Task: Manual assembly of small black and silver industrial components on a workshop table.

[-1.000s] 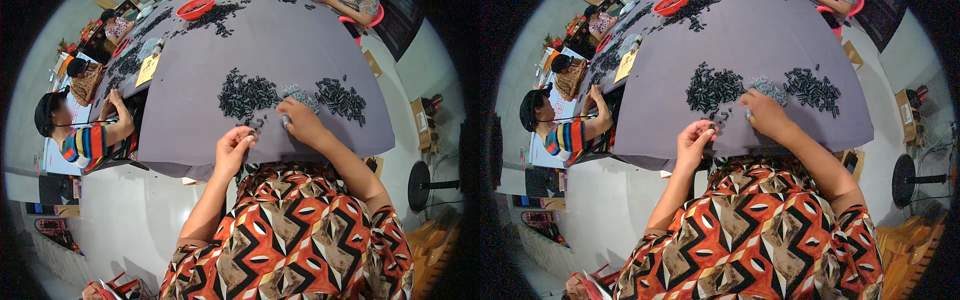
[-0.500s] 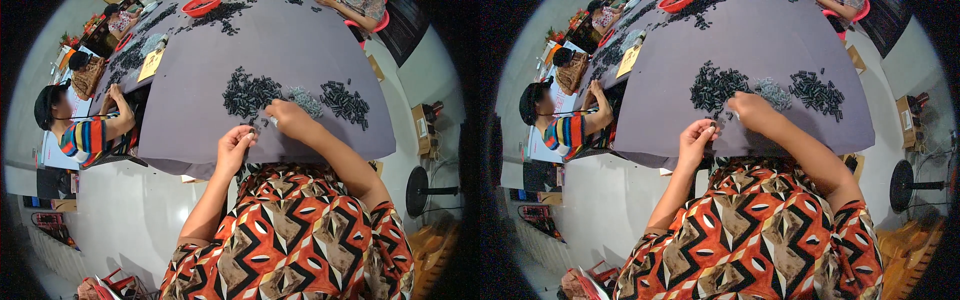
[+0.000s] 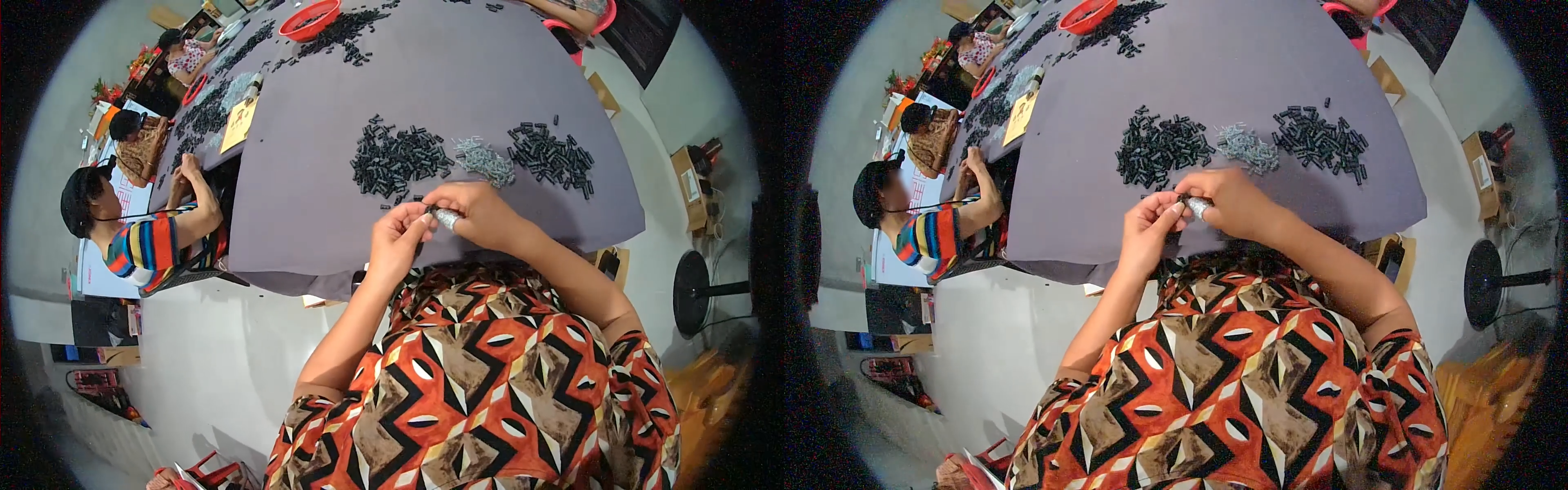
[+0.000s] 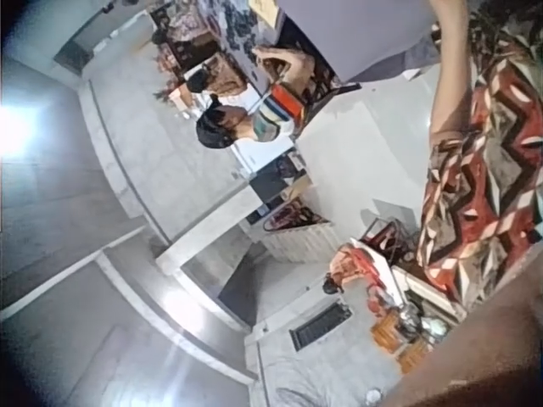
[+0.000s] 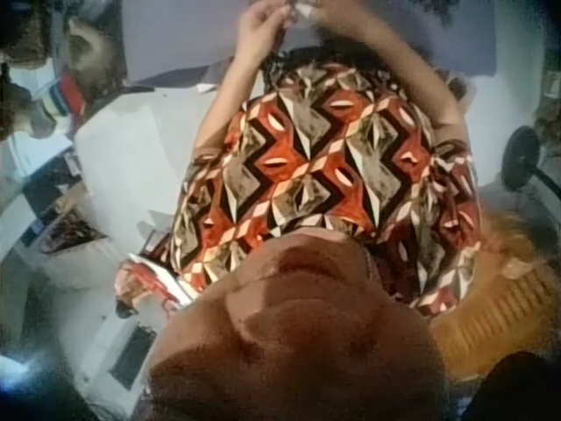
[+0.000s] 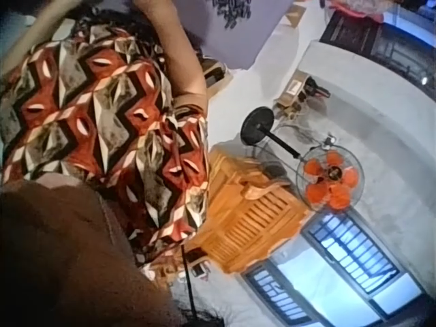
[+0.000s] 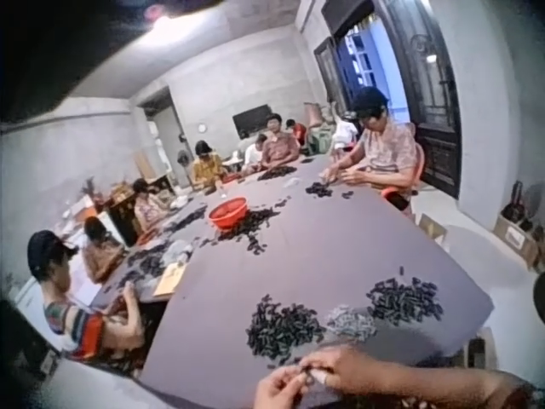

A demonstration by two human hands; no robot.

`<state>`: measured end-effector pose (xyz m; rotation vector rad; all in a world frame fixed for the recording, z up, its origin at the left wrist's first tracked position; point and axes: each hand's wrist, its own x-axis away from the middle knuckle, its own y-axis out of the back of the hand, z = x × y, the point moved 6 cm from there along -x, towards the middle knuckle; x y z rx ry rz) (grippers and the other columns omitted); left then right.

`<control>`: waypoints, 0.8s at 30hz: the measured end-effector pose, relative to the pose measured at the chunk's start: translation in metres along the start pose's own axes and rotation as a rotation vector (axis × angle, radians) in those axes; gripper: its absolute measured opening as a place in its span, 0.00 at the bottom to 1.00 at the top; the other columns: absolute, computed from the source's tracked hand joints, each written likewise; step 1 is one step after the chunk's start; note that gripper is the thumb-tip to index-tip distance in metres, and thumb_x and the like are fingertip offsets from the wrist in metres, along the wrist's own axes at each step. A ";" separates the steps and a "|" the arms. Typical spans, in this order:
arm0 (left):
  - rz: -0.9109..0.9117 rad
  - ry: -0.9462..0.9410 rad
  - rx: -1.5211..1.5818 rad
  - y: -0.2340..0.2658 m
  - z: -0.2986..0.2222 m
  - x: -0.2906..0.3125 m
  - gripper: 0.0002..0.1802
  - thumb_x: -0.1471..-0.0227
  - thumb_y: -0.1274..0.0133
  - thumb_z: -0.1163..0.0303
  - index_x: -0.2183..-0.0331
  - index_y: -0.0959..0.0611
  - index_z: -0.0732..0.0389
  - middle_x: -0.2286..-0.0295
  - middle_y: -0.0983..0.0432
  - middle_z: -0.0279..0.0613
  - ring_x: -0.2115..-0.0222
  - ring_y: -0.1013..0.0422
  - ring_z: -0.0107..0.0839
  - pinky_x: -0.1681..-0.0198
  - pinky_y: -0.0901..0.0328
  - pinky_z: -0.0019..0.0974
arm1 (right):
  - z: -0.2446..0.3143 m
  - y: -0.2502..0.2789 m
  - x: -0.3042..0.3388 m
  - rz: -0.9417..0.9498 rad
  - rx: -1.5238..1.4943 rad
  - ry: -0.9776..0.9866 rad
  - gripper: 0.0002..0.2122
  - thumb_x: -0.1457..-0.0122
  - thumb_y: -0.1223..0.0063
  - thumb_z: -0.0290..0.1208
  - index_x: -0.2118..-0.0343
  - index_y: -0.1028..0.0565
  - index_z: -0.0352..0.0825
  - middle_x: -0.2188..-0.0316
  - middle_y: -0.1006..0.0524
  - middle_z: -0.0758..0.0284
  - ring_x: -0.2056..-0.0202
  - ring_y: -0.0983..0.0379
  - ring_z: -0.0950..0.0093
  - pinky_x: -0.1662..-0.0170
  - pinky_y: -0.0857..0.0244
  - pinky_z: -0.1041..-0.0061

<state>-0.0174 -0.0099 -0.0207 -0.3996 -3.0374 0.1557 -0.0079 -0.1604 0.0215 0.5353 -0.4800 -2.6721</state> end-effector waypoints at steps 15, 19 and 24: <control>0.051 0.036 -0.014 -0.004 0.005 0.004 0.08 0.43 0.49 0.75 0.61 0.21 0.66 0.72 0.21 0.35 0.76 0.31 0.17 0.71 0.36 0.22 | -0.042 0.005 0.005 0.000 -0.541 -0.222 0.04 0.44 0.48 0.21 0.66 0.24 0.33 0.75 0.23 0.74 0.74 0.28 0.86 0.73 0.36 0.86; 0.055 0.089 -0.023 -0.007 0.000 0.005 0.08 0.43 0.48 0.74 0.62 0.21 0.67 0.73 0.22 0.35 0.77 0.32 0.17 0.72 0.37 0.21 | -0.034 0.001 0.005 0.085 -0.636 -0.292 0.04 0.43 0.47 0.22 0.65 0.24 0.33 0.75 0.23 0.73 0.75 0.28 0.84 0.73 0.33 0.84; 0.063 0.092 -0.040 -0.008 0.002 0.004 0.08 0.43 0.48 0.73 0.62 0.21 0.66 0.74 0.22 0.34 0.77 0.32 0.17 0.72 0.37 0.21 | -0.036 -0.001 0.005 0.157 -0.592 -0.274 0.04 0.43 0.47 0.22 0.65 0.24 0.32 0.74 0.23 0.72 0.74 0.27 0.84 0.73 0.33 0.84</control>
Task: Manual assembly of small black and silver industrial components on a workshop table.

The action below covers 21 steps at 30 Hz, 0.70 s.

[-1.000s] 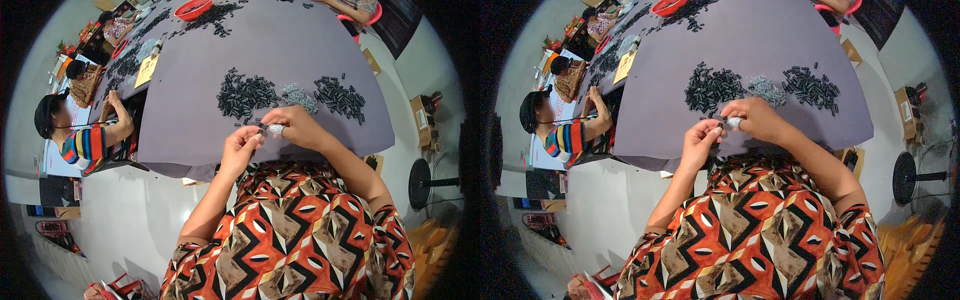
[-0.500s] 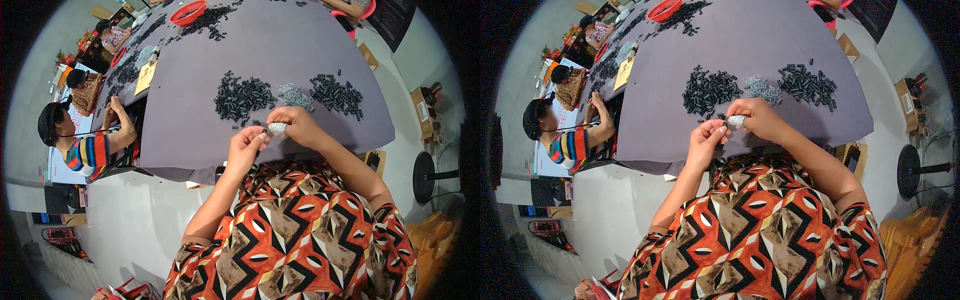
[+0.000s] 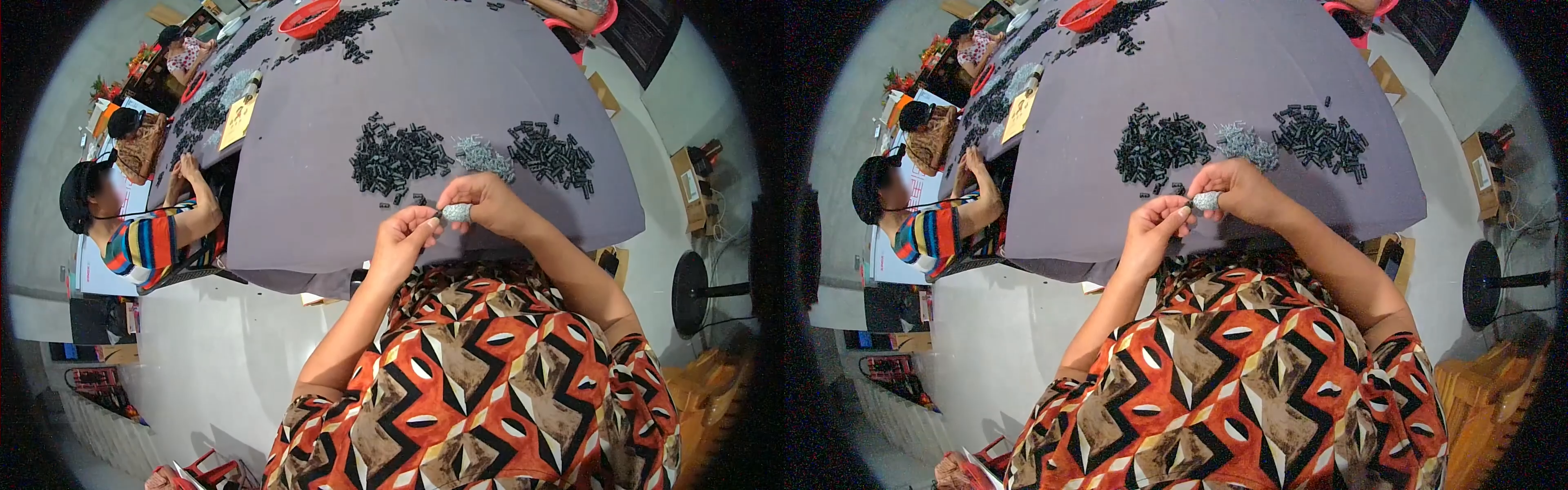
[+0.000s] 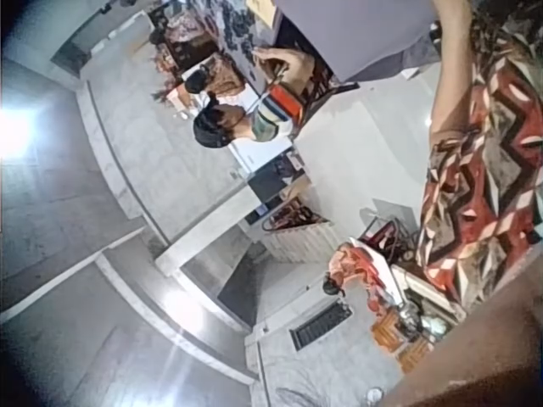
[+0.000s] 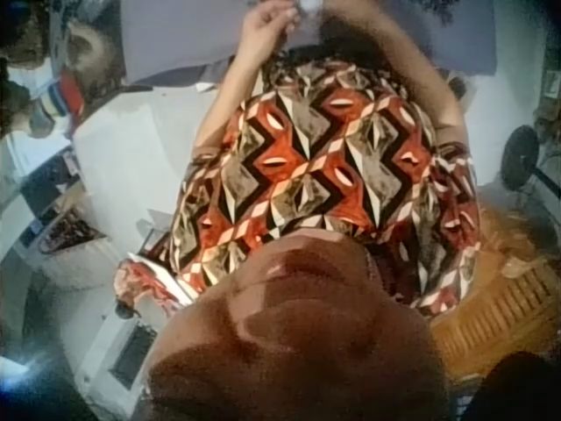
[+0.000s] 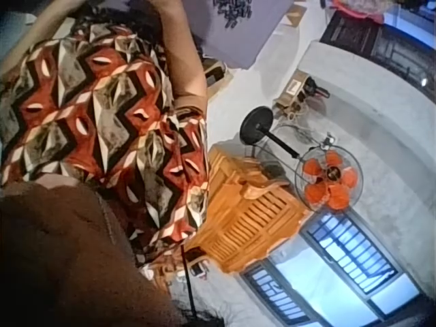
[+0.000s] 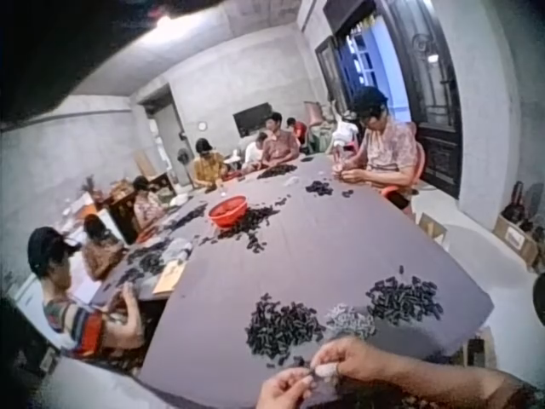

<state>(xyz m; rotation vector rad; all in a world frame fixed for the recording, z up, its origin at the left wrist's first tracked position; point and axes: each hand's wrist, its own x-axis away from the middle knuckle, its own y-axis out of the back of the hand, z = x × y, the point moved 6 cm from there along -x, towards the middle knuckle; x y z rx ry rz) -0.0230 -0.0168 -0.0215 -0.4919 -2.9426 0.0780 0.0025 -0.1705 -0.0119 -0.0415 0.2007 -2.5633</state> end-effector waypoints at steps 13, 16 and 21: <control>-0.225 -0.348 -0.447 -0.013 -0.028 0.014 0.07 0.42 0.50 0.74 0.64 0.20 0.67 0.75 0.24 0.33 0.77 0.33 0.18 0.73 0.37 0.22 | 0.025 -0.008 0.005 -0.091 0.130 -0.018 0.05 0.45 0.48 0.21 0.66 0.23 0.32 0.75 0.23 0.71 0.76 0.29 0.85 0.77 0.36 0.85; -0.044 0.068 0.238 -0.010 0.005 -0.001 0.06 0.43 0.49 0.73 0.65 0.20 0.65 0.76 0.24 0.33 0.80 0.34 0.18 0.76 0.38 0.23 | 0.022 -0.006 0.006 -0.045 0.268 0.037 0.07 0.45 0.48 0.21 0.63 0.22 0.32 0.76 0.23 0.72 0.77 0.30 0.85 0.76 0.36 0.84; -0.055 0.071 0.332 -0.011 0.005 0.001 0.07 0.43 0.48 0.71 0.63 0.21 0.64 0.74 0.22 0.37 0.78 0.29 0.21 0.73 0.33 0.24 | 0.029 -0.001 0.014 -0.013 0.235 -0.001 0.17 0.45 0.47 0.22 0.51 0.27 0.34 0.73 0.26 0.73 0.75 0.31 0.84 0.73 0.35 0.83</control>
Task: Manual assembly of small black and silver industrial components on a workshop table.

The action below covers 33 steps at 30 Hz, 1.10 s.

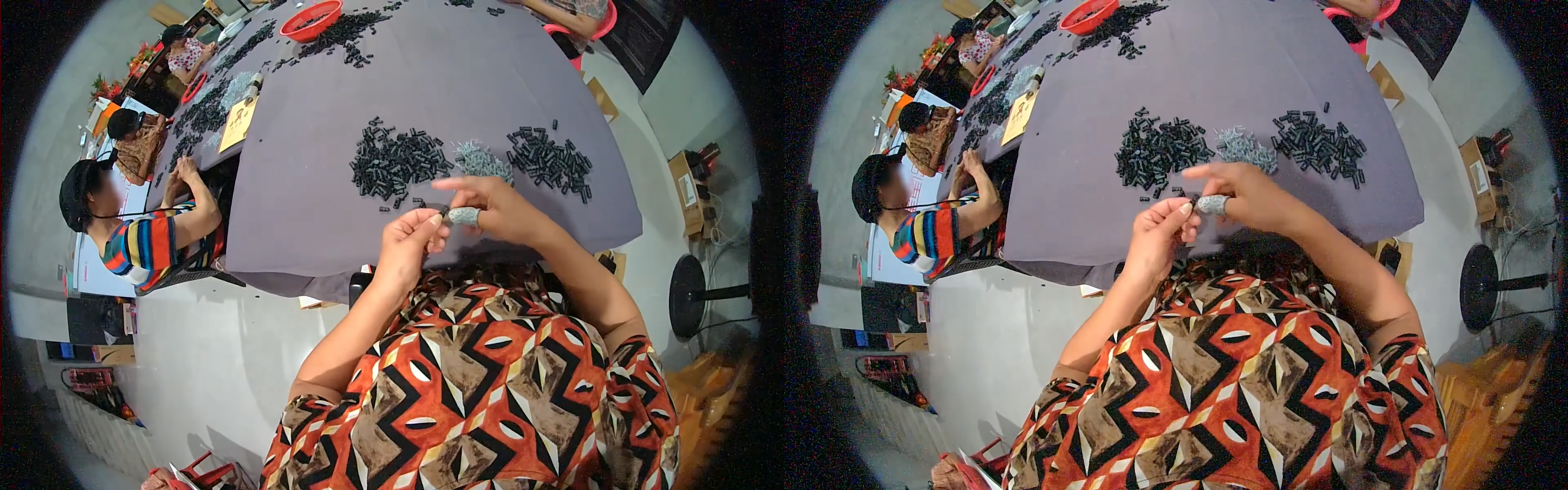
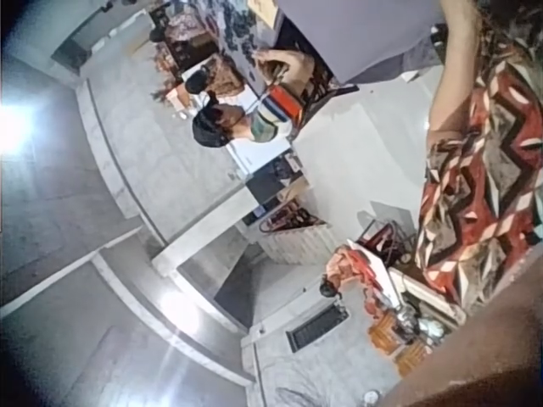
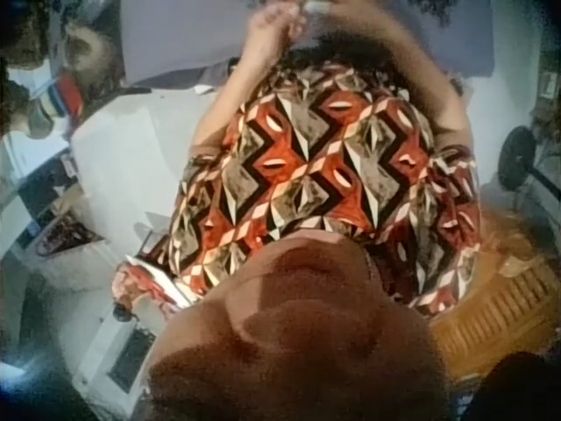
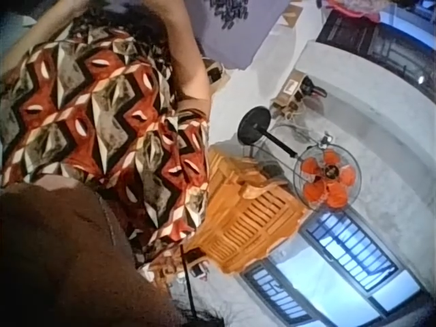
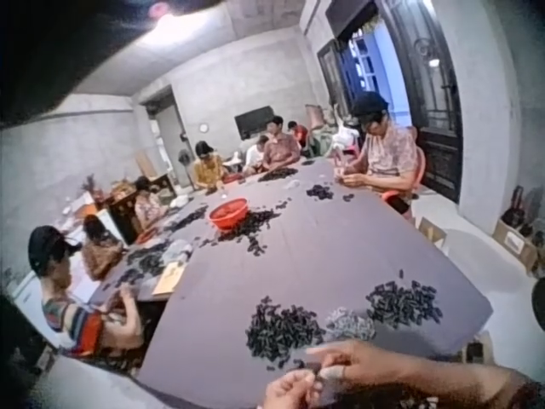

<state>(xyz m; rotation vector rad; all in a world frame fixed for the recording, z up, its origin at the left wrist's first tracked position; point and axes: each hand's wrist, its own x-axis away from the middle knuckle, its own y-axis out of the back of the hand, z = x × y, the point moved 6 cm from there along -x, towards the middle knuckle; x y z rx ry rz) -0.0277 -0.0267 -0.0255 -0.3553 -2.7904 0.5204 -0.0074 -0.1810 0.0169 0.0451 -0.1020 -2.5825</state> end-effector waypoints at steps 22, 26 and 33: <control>-0.060 0.161 0.113 -0.006 0.008 0.008 0.06 0.44 0.47 0.72 0.66 0.19 0.64 0.76 0.23 0.33 0.79 0.30 0.18 0.75 0.32 0.22 | 0.004 -0.032 0.004 -0.157 1.052 0.307 0.12 0.57 0.39 0.31 0.71 0.30 0.34 0.71 0.28 0.61 0.66 0.27 0.61 0.65 0.31 0.63; 0.004 0.236 0.070 0.000 0.026 0.007 0.06 0.44 0.47 0.73 0.67 0.19 0.64 0.77 0.24 0.32 0.81 0.31 0.17 0.76 0.32 0.22 | -0.011 -0.038 0.010 -0.145 0.983 0.241 0.11 0.55 0.41 0.32 0.71 0.30 0.34 0.71 0.28 0.60 0.67 0.27 0.59 0.65 0.32 0.62; 0.017 0.255 0.060 -0.004 0.041 0.012 0.07 0.43 0.48 0.71 0.65 0.18 0.65 0.76 0.24 0.32 0.81 0.31 0.17 0.76 0.32 0.22 | -0.020 -0.036 0.027 -0.206 0.873 0.279 0.09 0.51 0.44 0.33 0.72 0.30 0.33 0.74 0.29 0.59 0.69 0.29 0.57 0.67 0.34 0.61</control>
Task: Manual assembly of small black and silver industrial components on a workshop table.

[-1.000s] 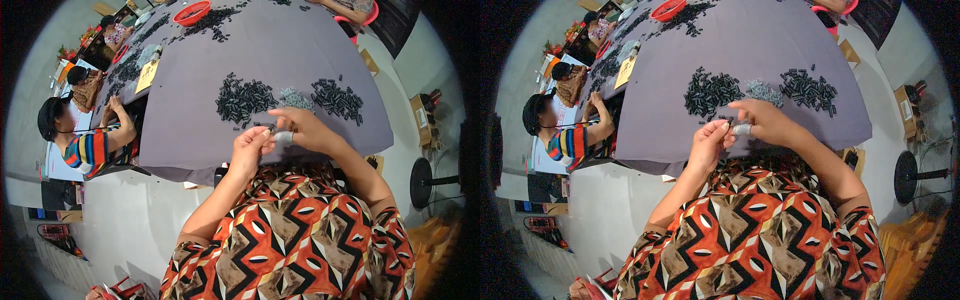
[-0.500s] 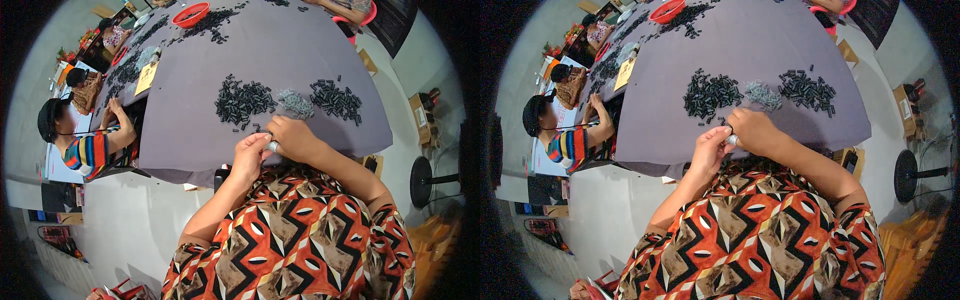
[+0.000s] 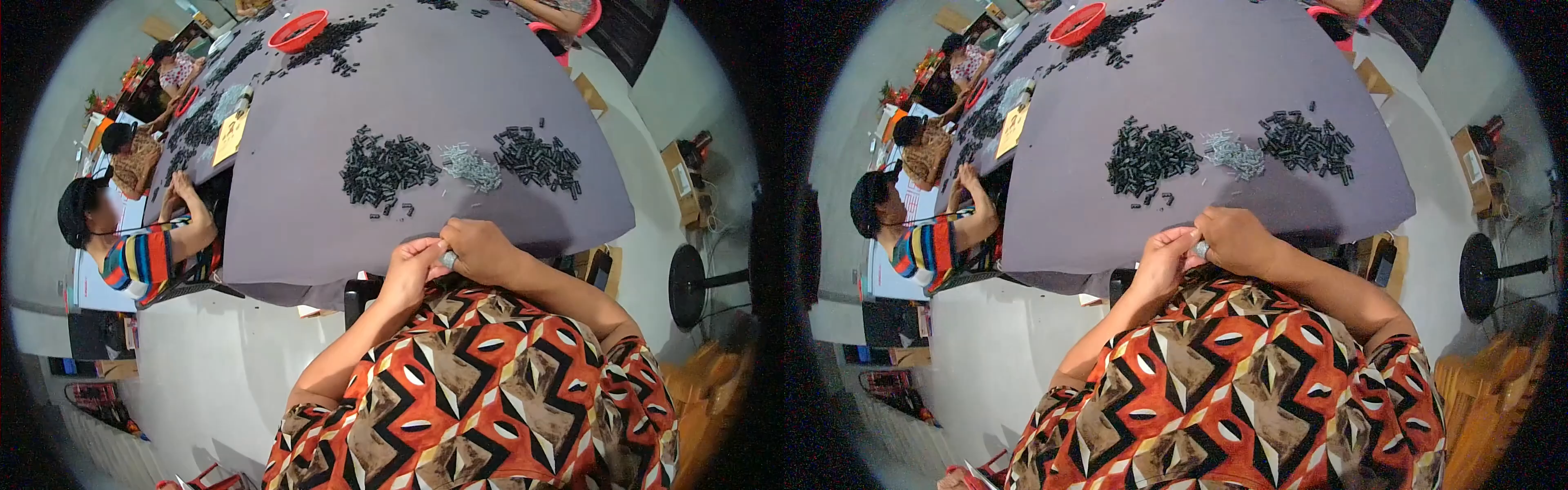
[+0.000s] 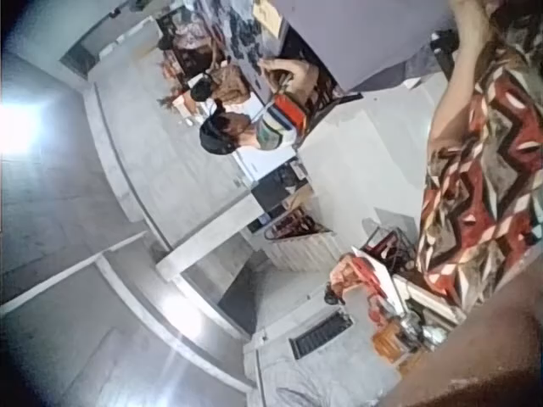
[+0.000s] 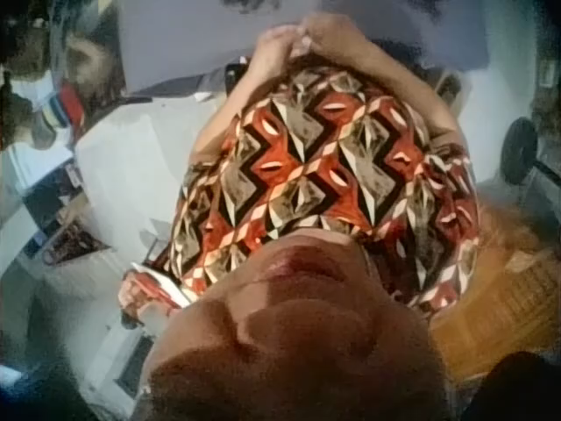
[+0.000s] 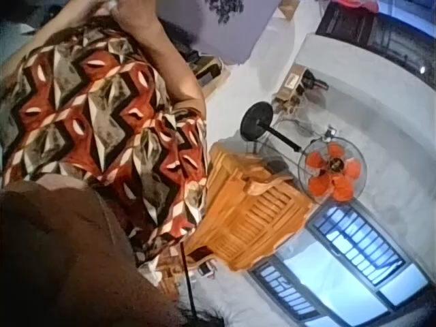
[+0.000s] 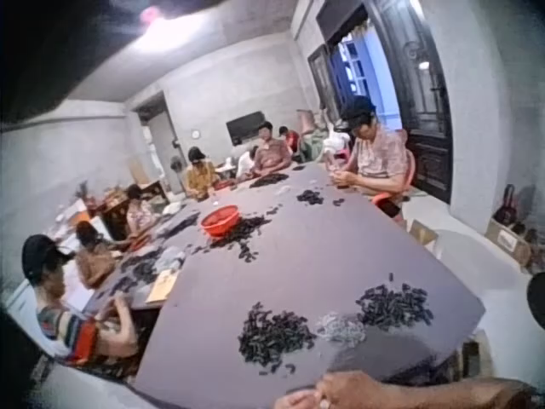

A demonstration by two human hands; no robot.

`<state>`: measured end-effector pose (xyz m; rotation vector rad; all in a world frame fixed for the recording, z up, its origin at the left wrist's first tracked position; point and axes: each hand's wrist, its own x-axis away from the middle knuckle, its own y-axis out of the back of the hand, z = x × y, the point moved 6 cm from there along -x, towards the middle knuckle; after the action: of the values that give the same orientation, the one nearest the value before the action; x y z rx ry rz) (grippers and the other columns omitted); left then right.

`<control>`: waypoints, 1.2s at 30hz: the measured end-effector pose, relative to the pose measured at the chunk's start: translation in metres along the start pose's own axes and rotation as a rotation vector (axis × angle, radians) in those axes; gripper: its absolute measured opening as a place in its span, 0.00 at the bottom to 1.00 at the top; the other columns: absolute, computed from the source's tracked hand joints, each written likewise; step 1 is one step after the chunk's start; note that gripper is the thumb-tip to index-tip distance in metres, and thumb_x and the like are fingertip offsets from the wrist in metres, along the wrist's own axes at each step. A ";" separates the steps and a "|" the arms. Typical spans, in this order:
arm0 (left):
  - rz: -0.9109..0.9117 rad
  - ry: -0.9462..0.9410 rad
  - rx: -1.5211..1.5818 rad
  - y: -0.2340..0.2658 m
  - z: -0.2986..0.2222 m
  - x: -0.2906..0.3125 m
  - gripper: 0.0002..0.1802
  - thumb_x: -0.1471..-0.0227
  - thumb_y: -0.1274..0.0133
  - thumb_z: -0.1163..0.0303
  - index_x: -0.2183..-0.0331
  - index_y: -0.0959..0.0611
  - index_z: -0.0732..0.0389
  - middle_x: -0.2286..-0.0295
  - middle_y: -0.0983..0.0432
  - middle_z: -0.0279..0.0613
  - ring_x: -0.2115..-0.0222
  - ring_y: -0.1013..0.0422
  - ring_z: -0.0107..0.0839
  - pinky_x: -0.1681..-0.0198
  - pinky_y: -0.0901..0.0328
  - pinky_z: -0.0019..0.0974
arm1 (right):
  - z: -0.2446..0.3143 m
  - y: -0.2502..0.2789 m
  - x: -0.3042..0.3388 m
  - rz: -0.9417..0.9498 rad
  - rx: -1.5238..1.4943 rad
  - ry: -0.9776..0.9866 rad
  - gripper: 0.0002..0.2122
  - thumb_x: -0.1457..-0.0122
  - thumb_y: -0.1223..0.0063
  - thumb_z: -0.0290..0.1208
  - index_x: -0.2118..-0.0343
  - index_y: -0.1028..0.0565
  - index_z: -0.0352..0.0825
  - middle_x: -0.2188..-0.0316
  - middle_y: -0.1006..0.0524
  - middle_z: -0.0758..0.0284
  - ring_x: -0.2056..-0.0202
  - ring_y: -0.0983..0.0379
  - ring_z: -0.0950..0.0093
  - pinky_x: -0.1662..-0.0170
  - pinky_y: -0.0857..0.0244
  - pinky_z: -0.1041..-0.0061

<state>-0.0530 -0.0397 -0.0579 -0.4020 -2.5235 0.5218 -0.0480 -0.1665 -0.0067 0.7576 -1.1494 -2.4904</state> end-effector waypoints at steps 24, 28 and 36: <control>-0.258 -0.930 -1.634 0.011 -0.105 -0.020 0.08 0.56 0.46 0.77 0.69 0.18 0.59 0.70 0.29 0.41 0.65 0.30 0.43 0.64 0.32 0.43 | -0.047 0.031 -0.038 -0.159 0.131 -0.004 0.05 0.51 0.46 0.24 0.69 0.26 0.34 0.69 0.29 0.62 0.65 0.29 0.60 0.61 0.33 0.63; -0.272 -0.915 -1.579 0.015 -0.107 -0.012 0.06 0.54 0.46 0.76 0.69 0.18 0.58 0.70 0.28 0.41 0.65 0.30 0.43 0.64 0.32 0.43 | -0.046 0.016 -0.049 -0.139 0.223 0.044 0.03 0.51 0.48 0.23 0.72 0.27 0.34 0.70 0.28 0.61 0.65 0.28 0.59 0.63 0.32 0.62; -0.246 -1.011 -1.503 -0.010 -0.108 -0.015 0.07 0.50 0.46 0.73 0.66 0.19 0.60 0.70 0.27 0.43 0.65 0.30 0.45 0.64 0.34 0.44 | -0.040 0.029 -0.040 -0.087 0.041 -0.118 0.09 0.54 0.46 0.21 0.68 0.31 0.33 0.71 0.28 0.59 0.66 0.28 0.56 0.64 0.33 0.61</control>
<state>0.0166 -0.0235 0.0244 -0.3148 -3.3227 -1.8194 0.0090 -0.1901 0.0075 0.6938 -1.2351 -2.6215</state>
